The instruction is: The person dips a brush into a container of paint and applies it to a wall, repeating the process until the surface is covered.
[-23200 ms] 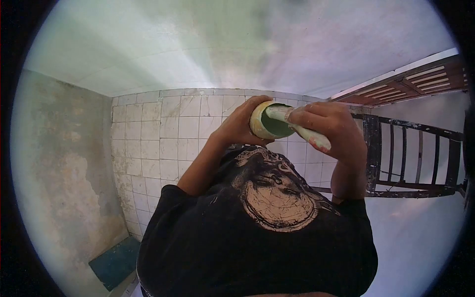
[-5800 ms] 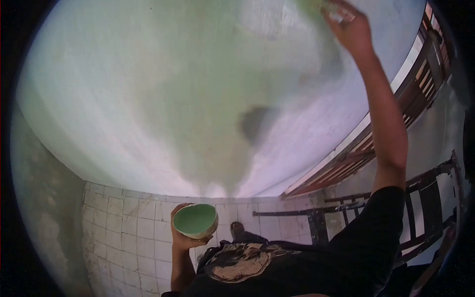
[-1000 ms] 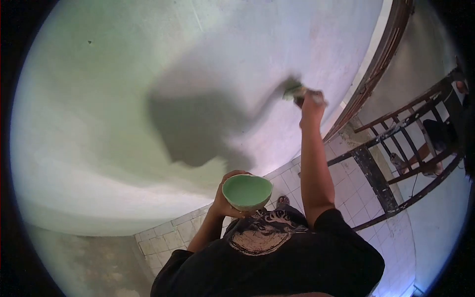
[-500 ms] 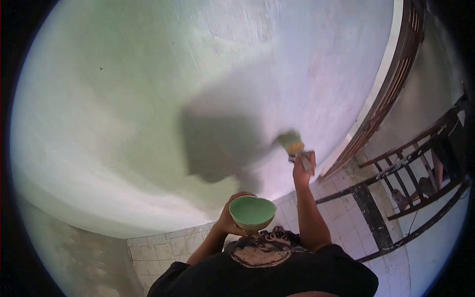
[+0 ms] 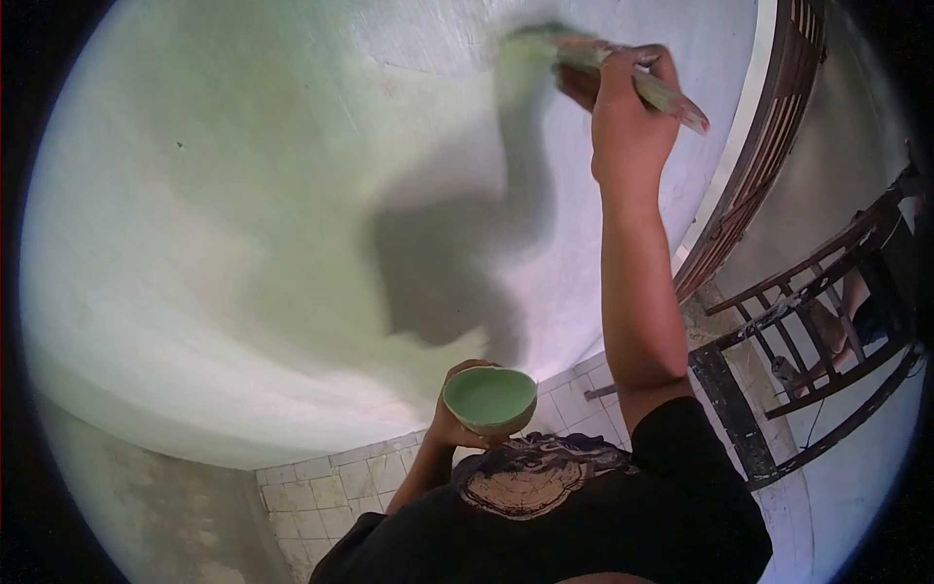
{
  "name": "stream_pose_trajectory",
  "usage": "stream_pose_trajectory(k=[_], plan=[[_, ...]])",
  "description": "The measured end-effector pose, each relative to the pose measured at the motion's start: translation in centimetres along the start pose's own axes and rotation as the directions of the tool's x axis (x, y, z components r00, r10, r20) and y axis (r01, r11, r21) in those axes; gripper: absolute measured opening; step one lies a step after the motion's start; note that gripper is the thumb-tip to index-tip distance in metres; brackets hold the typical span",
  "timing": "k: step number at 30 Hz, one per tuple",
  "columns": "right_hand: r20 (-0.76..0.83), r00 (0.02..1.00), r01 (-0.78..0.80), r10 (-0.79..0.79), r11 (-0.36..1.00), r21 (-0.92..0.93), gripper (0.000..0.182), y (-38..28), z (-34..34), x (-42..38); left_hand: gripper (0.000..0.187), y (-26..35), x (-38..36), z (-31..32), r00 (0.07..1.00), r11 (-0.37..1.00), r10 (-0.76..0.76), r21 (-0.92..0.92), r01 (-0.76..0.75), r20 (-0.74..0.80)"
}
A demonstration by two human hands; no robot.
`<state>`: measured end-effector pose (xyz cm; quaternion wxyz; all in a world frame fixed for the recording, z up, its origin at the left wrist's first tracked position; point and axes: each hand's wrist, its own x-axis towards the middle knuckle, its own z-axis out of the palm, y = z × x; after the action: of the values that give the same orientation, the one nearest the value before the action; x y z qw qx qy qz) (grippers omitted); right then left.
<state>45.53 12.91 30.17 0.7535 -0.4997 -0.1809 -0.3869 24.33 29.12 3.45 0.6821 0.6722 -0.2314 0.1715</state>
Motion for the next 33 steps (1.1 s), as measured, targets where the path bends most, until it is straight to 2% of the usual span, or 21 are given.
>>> stream_pose_trajectory(k=[2,5,7,8,9,10,12,15,16,19,20,21,22,23,24,26,27,28,30,32,33], plan=[[-0.042,0.988,0.153,-0.15,0.986,0.064,0.014,0.6,0.4,-0.3,0.106,0.2,0.3,0.1,1.0,0.999,0.008,-0.039,-0.008,0.006],[0.096,0.945,0.325,-0.312,0.871,-0.369,0.022,5.0,-2.3,-5.6,0.106,-0.3,0.0,-0.5,1.0,0.994,0.014,-0.11,-0.011,0.022],[0.145,0.966,0.258,-0.216,0.859,-0.442,0.025,9.1,-5.8,-11.0,0.107,-1.0,-0.9,-1.2,1.0,0.997,0.008,-0.078,-0.006,0.03],[0.119,0.992,0.092,-0.044,0.895,-0.436,0.024,10.7,-7.7,-13.7,0.107,-0.6,-1.1,-1.2,1.0,0.997,-0.024,-0.076,0.024,0.007],[0.093,0.988,-0.055,0.127,0.832,-0.553,0.022,11.1,-9.4,-16.0,0.107,-0.2,-1.3,-1.2,0.998,0.996,-0.056,-0.076,0.055,-0.017],[0.111,0.971,-0.113,0.211,0.818,-0.564,0.018,12.0,-11.3,-18.0,0.106,0.7,-1.4,-1.1,0.995,0.995,-0.082,-0.066,0.078,-0.059],[0.035,0.857,-0.505,0.514,0.852,-0.135,0.019,11.2,-11.8,-19.3,0.106,0.5,-1.9,-1.8,0.996,0.998,-0.067,0.003,0.067,-0.062],[0.096,0.907,-0.386,0.411,0.899,-0.207,0.017,11.1,-9.8,-15.4,0.105,1.7,-1.9,-1.8,0.991,0.992,-0.122,0.0,0.122,-0.048],[0.131,0.982,-0.075,0.135,0.92,-0.385,0.016,7.6,-7.5,-12.5,0.104,1.6,-2.4,-1.8,0.988,0.99,-0.139,-0.025,0.138,-0.074],[0.107,0.994,0.077,-0.038,0.917,-0.391,0.014,1.9,-1.7,-3.9,0.104,1.6,-2.9,-2.2,0.988,0.992,-0.127,-0.028,0.125,-0.091],[0.026,1.0,0.007,-0.001,0.979,-0.204,0.011,2.5,0.0,-0.5,0.104,1.7,-2.8,-2.3,0.987,0.991,-0.128,-0.044,0.125,-0.094],[0.099,0.993,0.087,-0.064,0.962,-0.258,0.013,-2.0,1.9,2.1,0.103,1.9,-2.8,-2.3,0.987,0.99,-0.13,-0.06,0.124,-0.097],[0.105,0.994,0.052,-0.033,0.98,-0.19,0.02,-3.7,3.6,5.3,0.103,2.1,-2.8,-2.4,0.986,0.989,-0.131,-0.075,0.124,-0.1],[0.065,0.995,0.094,-0.08,0.962,-0.256,0.026,-4.5,5.0,8.9,0.103,2.2,-2.7,-2.4,0.989,0.99,-0.109,-0.097,0.1,-0.099],[0.073,0.989,0.132,-0.129,0.99,-0.041,0.028,-6.1,6.6,11.6,0.102,2.2,-2.5,-2.5,0.992,0.99,-0.084,-0.117,0.072,-0.098],[-0.019,0.964,0.267,-0.266,0.96,0.081,0.029,-10.8,9.3,14.9,0.102,2.5,-2.2,-2.6,0.994,0.994,-0.079,-0.085,0.072,-0.082],[-0.021,0.957,0.289,-0.29,0.942,0.167,0.028,-12.8,9.9,15.0,0.101,2.7,-2.2,-2.9,0.994,0.995,-0.078,-0.067,0.073,-0.073],[0.11,0.974,0.154,-0.198,0.934,0.323,0.01,-14.3,10.4,15.0,0.101,2.8,-2.3,-3.1,0.995,0.996,-0.077,-0.049,0.074,-0.065],[-0.011,0.876,0.482,-0.482,0.875,0.042,0.028,-11.9,10.3,15.8,0.101,2.8,-2.0,-3.3,0.997,0.992,-0.067,-0.106,0.064,-0.03],[0.044,0.835,0.549,-0.549,0.836,0.008,0.027,-7.2,8.7,13.3,0.101,2.6,-2.4,-3.5,0.996,0.992,-0.079,-0.102,0.076,-0.033],[0.004,0.764,0.631,-0.645,0.746,-0.213,0.027,-3.9,7.5,11.4,0.101,2.6,-2.7,-3.7,0.994,0.99,-0.105,-0.093,0.101,-0.036]])
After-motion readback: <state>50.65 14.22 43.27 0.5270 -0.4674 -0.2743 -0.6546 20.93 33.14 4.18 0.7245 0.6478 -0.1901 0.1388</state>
